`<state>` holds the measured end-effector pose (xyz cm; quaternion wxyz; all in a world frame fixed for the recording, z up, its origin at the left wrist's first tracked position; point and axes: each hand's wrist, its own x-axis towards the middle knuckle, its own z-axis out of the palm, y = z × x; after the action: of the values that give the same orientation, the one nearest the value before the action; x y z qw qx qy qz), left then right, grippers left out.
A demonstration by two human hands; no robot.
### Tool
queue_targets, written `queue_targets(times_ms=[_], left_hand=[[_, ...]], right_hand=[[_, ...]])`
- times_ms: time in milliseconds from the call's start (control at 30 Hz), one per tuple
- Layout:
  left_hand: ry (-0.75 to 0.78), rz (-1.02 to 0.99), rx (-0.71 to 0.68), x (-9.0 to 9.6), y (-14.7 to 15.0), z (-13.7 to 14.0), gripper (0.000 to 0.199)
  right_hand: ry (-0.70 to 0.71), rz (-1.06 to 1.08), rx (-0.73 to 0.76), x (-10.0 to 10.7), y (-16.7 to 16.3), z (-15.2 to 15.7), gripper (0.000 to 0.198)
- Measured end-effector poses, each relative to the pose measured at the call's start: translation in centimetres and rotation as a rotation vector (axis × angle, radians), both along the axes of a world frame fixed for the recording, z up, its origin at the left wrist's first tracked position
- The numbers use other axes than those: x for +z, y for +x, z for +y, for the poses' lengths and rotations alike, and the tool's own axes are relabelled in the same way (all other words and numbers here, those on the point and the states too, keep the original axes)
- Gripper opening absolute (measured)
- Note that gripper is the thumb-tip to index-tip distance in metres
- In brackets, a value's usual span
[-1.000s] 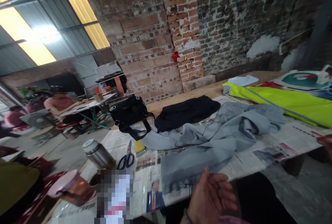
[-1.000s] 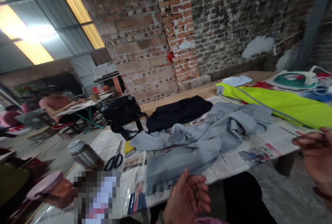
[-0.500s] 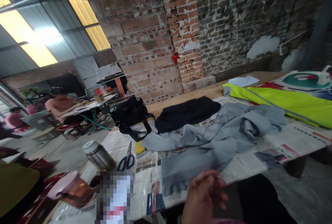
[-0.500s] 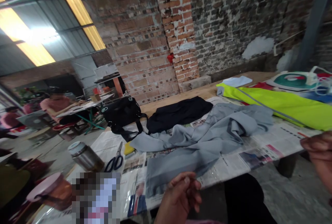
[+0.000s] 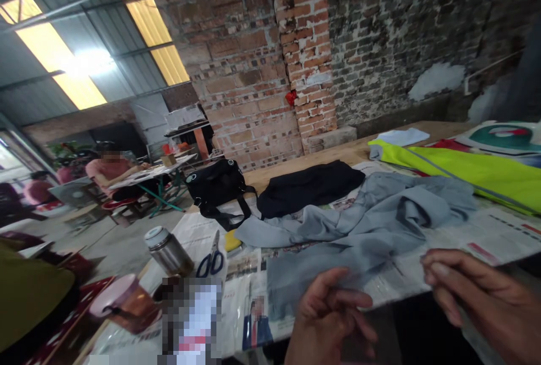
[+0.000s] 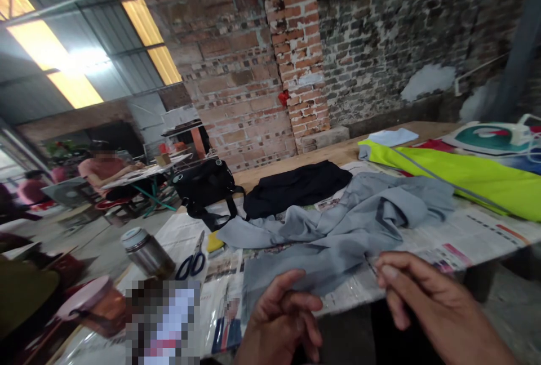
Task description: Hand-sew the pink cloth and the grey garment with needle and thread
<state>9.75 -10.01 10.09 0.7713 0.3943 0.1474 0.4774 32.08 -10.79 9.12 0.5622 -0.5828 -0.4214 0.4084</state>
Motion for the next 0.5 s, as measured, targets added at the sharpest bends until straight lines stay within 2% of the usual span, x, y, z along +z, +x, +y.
queue_targets(times_ms=[100, 167, 300, 500], left_hand=[[0.048, 0.002, -0.084, 1.2, 0.0, -0.3, 0.047], [0.087, 0.001, -0.118, 2.1, 0.0, -0.4, 0.047], [0.129, 0.003, -0.139, 3.6, 0.1, -0.4, 0.047], [0.128, -0.004, -0.121, 4.2, 0.6, -0.4, 0.045]], right_hand=[[0.022, 0.184, 0.167, 0.8, -3.1, 0.3, 0.057], [0.022, 0.235, 0.238, 1.3, -4.0, 0.7, 0.054], [-0.019, 0.268, 0.450, 2.5, -4.3, 1.2, 0.037], [0.017, 0.345, 0.840, 4.4, -4.7, 0.2, 0.043]])
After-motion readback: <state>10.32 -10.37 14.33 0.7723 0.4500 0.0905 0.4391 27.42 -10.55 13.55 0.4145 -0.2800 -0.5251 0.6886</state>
